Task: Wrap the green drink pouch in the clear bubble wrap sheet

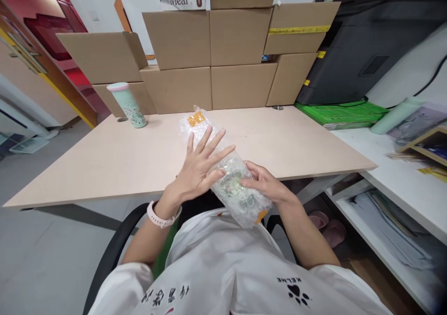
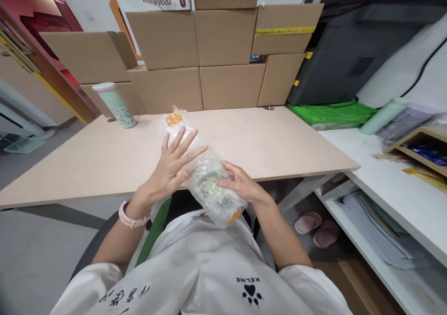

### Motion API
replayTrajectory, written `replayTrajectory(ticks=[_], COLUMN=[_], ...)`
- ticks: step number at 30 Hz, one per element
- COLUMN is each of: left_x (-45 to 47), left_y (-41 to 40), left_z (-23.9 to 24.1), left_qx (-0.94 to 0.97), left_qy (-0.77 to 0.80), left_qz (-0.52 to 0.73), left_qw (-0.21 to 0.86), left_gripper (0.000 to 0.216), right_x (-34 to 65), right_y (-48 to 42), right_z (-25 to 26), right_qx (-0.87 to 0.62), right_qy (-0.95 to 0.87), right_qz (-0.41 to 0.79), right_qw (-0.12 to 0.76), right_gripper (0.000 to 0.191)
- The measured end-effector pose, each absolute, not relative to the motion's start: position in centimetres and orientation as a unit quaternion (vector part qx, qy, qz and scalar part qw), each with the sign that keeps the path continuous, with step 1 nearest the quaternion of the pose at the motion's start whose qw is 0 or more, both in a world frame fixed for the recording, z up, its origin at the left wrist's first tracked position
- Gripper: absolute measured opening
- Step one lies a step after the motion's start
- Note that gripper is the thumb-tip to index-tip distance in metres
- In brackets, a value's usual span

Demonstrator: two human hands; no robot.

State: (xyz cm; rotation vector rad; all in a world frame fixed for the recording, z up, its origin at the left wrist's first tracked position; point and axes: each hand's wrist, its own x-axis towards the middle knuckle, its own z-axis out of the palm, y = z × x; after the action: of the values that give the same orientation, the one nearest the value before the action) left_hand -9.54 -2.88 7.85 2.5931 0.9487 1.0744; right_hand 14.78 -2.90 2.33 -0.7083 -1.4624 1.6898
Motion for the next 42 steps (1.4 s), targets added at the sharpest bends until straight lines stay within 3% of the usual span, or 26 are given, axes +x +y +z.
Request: replayTrajectory(ticks=[2, 7, 10, 12, 17, 20, 23, 27, 32, 42], left_x=[-9.7, -7.3, -5.1, -4.2, -3.9, -4.7, -5.2, -4.5, -3.7, -3.6], left_y=[-1.9, -3.0, -4.5, -4.8, -2.6, 0.2, 2.2, 2.4, 1.5, 1.8], left_z=[9.0, 7.7, 5.4, 4.0, 0.9, -0.6, -1.3, -1.1, -1.4, -1.4], left_qx=[0.872, 0.703, 0.593, 0.564, 0.590, 0.631, 0.648, 0.694, 0.780, 0.781], left_qy=[0.305, 0.244, 0.255, 0.289, 0.401, 0.440, 0.498, 0.520, 0.501, 0.551], left_qz=[0.349, 0.393, 0.476, 0.530, 0.552, 0.544, 0.536, 0.496, 0.374, 0.291], left_qw=[0.158, 0.540, 0.597, 0.564, 0.433, 0.336, 0.211, 0.042, 0.026, 0.038], left_gripper=[0.058, 0.076, 0.085, 0.086, 0.063, 0.058, 0.065, 0.063, 0.061, 0.066], right_x=[15.0, 15.1, 14.5, 13.8, 11.7, 11.0, 10.7, 11.1, 12.1, 11.9], right_y=[-4.0, -6.1, -6.3, -5.6, -1.1, 1.4, 2.6, 2.9, 4.5, 5.6], right_z=[3.2, 4.6, 4.7, 4.3, 2.1, 1.1, 1.0, 1.0, -0.4, -1.6], right_qx=[-0.255, -0.239, -0.267, -0.299, -0.380, -0.453, -0.506, -0.440, -0.388, -0.399], right_qy=[-0.589, -0.581, -0.574, -0.558, -0.541, -0.574, -0.602, -0.725, -0.824, -0.835], right_qz=[0.659, 0.625, 0.591, 0.572, 0.492, 0.416, 0.307, 0.212, 0.221, 0.213], right_qw=[0.391, 0.464, 0.500, 0.522, 0.566, 0.541, 0.536, 0.485, 0.348, 0.313], right_gripper=[0.044, 0.042, 0.042, 0.043, 0.042, 0.039, 0.050, 0.044, 0.043, 0.059])
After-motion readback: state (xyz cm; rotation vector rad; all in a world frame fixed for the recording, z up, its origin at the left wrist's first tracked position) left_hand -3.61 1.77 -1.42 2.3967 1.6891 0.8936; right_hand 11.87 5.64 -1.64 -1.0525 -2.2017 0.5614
